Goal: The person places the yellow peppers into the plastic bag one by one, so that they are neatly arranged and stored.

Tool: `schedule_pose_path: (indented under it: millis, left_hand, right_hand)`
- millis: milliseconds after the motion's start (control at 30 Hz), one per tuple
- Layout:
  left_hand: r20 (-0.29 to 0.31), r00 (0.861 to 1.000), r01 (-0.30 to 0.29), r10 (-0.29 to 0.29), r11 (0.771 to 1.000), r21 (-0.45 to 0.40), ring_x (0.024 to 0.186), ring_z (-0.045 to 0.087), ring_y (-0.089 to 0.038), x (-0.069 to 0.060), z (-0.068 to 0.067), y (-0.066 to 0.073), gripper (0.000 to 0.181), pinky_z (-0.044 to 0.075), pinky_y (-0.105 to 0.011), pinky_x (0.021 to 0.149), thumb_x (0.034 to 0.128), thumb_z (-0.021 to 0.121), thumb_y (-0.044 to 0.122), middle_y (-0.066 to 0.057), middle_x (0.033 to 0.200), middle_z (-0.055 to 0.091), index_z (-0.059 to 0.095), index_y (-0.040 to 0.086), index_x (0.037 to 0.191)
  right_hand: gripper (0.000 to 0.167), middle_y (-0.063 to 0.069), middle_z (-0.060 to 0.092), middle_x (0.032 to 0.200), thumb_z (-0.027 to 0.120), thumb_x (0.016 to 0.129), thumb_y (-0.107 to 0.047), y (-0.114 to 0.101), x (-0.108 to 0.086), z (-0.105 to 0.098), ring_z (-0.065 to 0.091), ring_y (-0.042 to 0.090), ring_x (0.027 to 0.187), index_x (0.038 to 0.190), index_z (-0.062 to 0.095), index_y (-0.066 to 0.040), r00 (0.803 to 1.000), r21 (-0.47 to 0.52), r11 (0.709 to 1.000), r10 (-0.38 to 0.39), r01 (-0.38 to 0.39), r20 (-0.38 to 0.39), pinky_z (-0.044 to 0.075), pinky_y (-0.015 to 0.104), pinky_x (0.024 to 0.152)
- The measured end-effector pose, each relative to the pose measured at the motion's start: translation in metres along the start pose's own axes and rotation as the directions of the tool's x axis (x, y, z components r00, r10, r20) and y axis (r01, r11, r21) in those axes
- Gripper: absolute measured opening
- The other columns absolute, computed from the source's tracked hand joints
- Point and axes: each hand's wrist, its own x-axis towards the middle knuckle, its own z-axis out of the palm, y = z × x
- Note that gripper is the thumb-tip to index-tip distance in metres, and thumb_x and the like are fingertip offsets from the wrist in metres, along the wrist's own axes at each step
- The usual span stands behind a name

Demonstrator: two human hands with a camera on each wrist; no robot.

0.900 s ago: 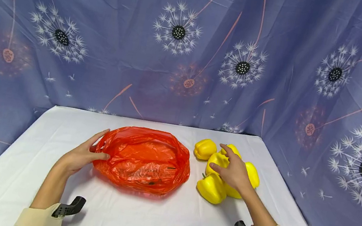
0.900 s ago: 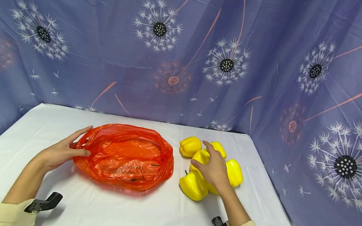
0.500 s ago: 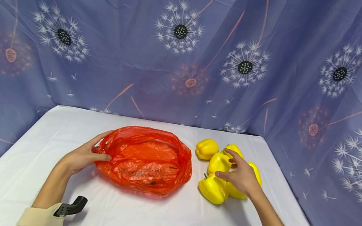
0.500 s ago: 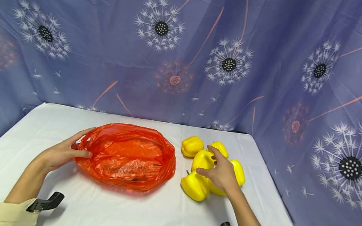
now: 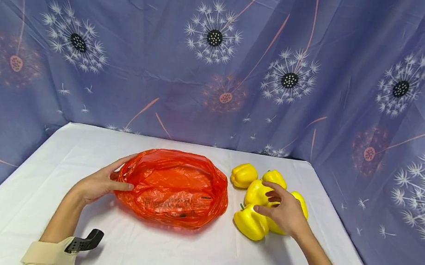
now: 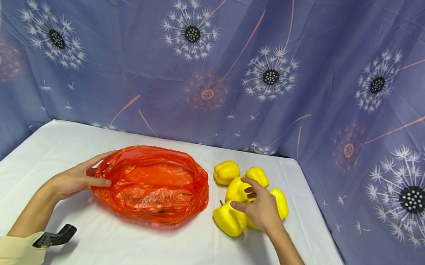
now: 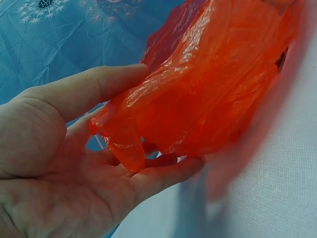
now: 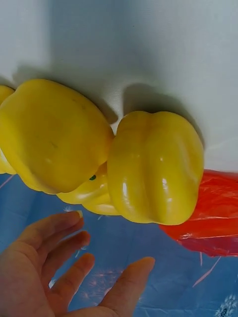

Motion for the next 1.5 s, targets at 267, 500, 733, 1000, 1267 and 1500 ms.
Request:
schedule_pose_path:
  millis: [267,500,733,1000,1267,1500]
  left_hand:
    - [-0.003,1.0,-0.01,0.01,0.999,0.053,0.116,0.062,-0.036,0.001,0.002,0.0,0.092,0.056,-0.029,0.088,0.0892,0.073,0.008,-0.037,0.145,0.042,0.019,0.019,0.163]
    - [-0.044,0.999,-0.016,0.02,0.996,0.093,0.119,0.063,-0.037,-0.002,0.001,0.007,0.097,0.052,-0.027,0.093,0.0877,0.076,0.012,-0.036,0.145,0.048,0.017,0.021,0.164]
    - [-0.133,0.991,-0.016,0.032,0.993,0.12,0.147,0.034,-0.046,-0.01,-0.005,0.019,0.1,0.046,-0.027,0.104,0.0886,0.077,0.017,-0.026,0.163,0.028,0.013,0.027,0.164]
    - [-0.156,0.987,-0.038,0.045,0.998,0.048,0.151,0.026,-0.043,-0.014,-0.003,0.033,0.097,0.016,-0.069,0.118,0.0901,0.075,0.015,-0.026,0.158,0.039,0.015,0.036,0.163]
    - [-0.05,0.999,0.017,-0.015,0.999,0.046,0.147,0.031,-0.046,-0.005,0.006,0.026,0.102,0.008,-0.073,0.116,0.0913,0.074,0.015,-0.03,0.156,0.038,0.004,0.018,0.165]
    - [-0.051,0.999,0.013,-0.011,0.999,0.043,0.15,0.027,-0.04,0.0,0.007,0.015,0.093,0.032,-0.041,0.118,0.0905,0.073,0.012,-0.028,0.156,0.039,0.014,0.004,0.162]
  right_hand:
    - [0.069,0.017,0.069,0.12,0.086,0.079,-0.029,-0.004,-0.007,0.004,0.067,0.033,0.11,0.139,0.059,-0.007,1.0,0.036,0.999,-0.003,0.004,-0.022,0.054,0.047,0.095]
    - [0.071,0.016,0.07,0.117,0.087,0.078,-0.03,-0.003,-0.01,0.006,0.067,0.034,0.109,0.139,0.059,-0.007,1.0,0.022,1.0,-0.006,0.007,-0.023,0.054,0.046,0.093]
    - [0.071,0.017,0.07,0.117,0.086,0.079,-0.031,-0.004,-0.009,0.004,0.067,0.034,0.109,0.14,0.057,-0.007,1.0,0.01,1.0,0.002,-0.002,-0.022,0.055,0.046,0.093]
    - [0.072,0.016,0.07,0.116,0.086,0.078,-0.031,-0.004,-0.009,0.005,0.067,0.034,0.108,0.14,0.058,-0.008,1.0,0.008,1.0,0.006,-0.006,-0.028,0.055,0.045,0.092]
    - [0.071,0.014,0.071,0.113,0.087,0.078,-0.031,-0.003,-0.01,0.008,0.068,0.033,0.106,0.138,0.059,-0.008,1.0,0.011,1.0,0.0,0.0,-0.028,0.055,0.045,0.091]
    - [0.071,0.013,0.07,0.113,0.088,0.077,-0.029,-0.004,-0.011,0.012,0.067,0.03,0.105,0.138,0.059,-0.008,1.0,0.008,1.0,0.004,-0.004,-0.01,0.055,0.045,0.091]
